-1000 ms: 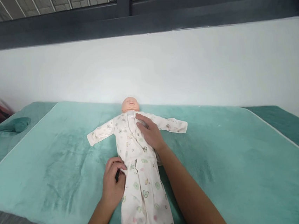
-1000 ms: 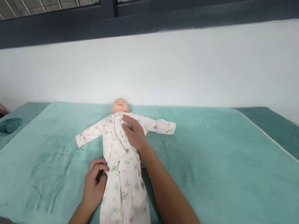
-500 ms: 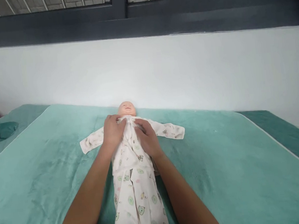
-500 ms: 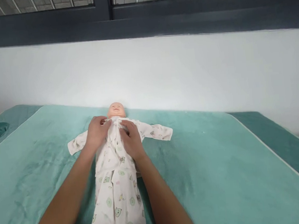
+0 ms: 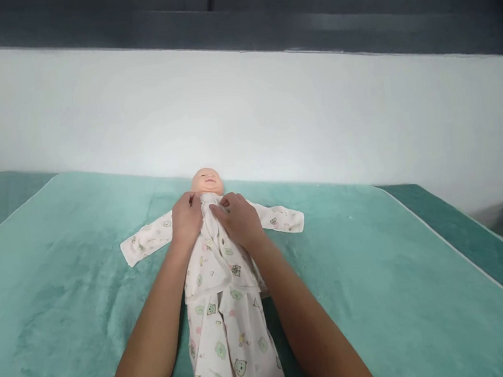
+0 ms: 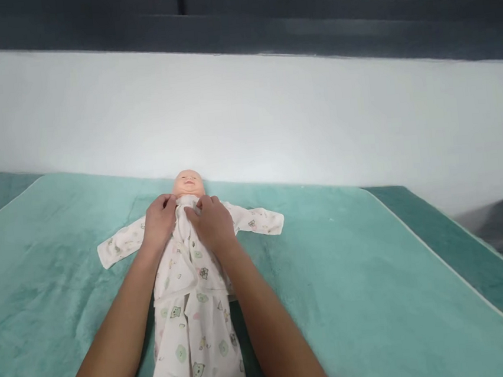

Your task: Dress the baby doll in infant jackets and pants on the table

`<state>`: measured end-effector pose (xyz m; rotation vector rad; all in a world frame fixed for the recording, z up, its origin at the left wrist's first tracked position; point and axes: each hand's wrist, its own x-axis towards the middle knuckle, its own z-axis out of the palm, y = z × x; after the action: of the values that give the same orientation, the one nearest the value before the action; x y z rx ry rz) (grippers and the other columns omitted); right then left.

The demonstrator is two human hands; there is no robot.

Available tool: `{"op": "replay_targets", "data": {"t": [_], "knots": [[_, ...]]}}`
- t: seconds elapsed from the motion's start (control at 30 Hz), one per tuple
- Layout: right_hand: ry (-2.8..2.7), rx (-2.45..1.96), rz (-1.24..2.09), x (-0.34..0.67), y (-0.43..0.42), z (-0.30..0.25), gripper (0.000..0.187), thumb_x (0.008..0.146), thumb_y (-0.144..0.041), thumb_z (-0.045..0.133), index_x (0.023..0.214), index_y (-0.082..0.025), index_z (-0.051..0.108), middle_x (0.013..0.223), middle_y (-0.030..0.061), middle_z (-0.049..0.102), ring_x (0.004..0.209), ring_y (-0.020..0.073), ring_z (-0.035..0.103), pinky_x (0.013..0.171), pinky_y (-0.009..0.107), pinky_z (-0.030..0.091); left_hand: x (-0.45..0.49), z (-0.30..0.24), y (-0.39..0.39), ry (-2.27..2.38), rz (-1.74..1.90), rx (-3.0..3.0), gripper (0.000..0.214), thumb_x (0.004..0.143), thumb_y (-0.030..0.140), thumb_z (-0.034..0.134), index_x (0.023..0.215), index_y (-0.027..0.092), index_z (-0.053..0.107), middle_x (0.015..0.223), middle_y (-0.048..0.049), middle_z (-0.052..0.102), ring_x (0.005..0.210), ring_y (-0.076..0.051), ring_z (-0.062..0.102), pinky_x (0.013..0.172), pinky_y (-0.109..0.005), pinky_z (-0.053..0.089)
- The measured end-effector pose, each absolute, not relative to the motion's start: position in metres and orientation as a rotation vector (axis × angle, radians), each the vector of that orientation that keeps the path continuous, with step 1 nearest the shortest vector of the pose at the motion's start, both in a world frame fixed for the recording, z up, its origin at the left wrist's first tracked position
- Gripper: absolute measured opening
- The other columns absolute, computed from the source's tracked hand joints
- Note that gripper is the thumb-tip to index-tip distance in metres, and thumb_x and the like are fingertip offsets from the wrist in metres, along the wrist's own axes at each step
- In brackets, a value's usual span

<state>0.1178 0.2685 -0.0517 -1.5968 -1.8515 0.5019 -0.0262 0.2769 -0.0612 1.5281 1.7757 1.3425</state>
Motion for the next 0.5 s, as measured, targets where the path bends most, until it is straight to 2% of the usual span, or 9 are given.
{"op": "replay_targets", "data": {"t": [0.1,0.2,0.37,0.5], "knots": [[-1.925,-1.832,0.437,0.106,0.281,-0.040,0.027,0.096,-0.044,0.048,0.087,-0.021,0.058,0.086,0.0069,0.063,0.079,0.0222,0.059,0.071,0.032,0.040,-0.031,-0.061,0.279,1.807,1.283,1.600,0.030,0.091,0.032,0.045,0.085,0.018,0.070,0.095,-0.0080,0.073,0.091,-0.022,0.063,0.082,-0.032,0.043],[-1.884,-1.841,0.425,0.103,0.283,-0.041,0.026,0.098,-0.038,0.044,0.085,-0.022,0.059,0.087,0.0068,0.065,0.079,0.0212,0.059,0.069,0.030,0.038,-0.040,-0.059,0.278,1.721,1.170,1.574,0.025,0.087,0.035,0.054,0.085,0.018,0.072,0.087,-0.0053,0.073,0.082,-0.020,0.062,0.078,-0.031,0.044],[-1.679,-1.630,0.474,0.110,0.279,-0.057,0.019,0.092,-0.031,0.051,0.082,-0.022,0.065,0.089,0.0042,0.067,0.081,0.0184,0.060,0.075,0.029,0.040,-0.048,-0.056,0.274,1.536,1.133,1.500,0.019,0.082,0.034,0.062,0.086,0.018,0.071,0.083,-0.0014,0.071,0.074,-0.016,0.060,0.073,-0.027,0.044],[-1.578,-1.506,0.547,0.113,0.278,-0.059,0.016,0.087,-0.030,0.057,0.080,-0.021,0.069,0.090,0.0035,0.072,0.081,0.0180,0.062,0.080,0.030,0.043,-0.039,-0.058,0.275,1.572,1.305,1.454,0.015,0.082,0.031,0.062,0.083,0.017,0.069,0.082,-0.0014,0.069,0.075,-0.015,0.059,0.073,-0.027,0.043]]}}
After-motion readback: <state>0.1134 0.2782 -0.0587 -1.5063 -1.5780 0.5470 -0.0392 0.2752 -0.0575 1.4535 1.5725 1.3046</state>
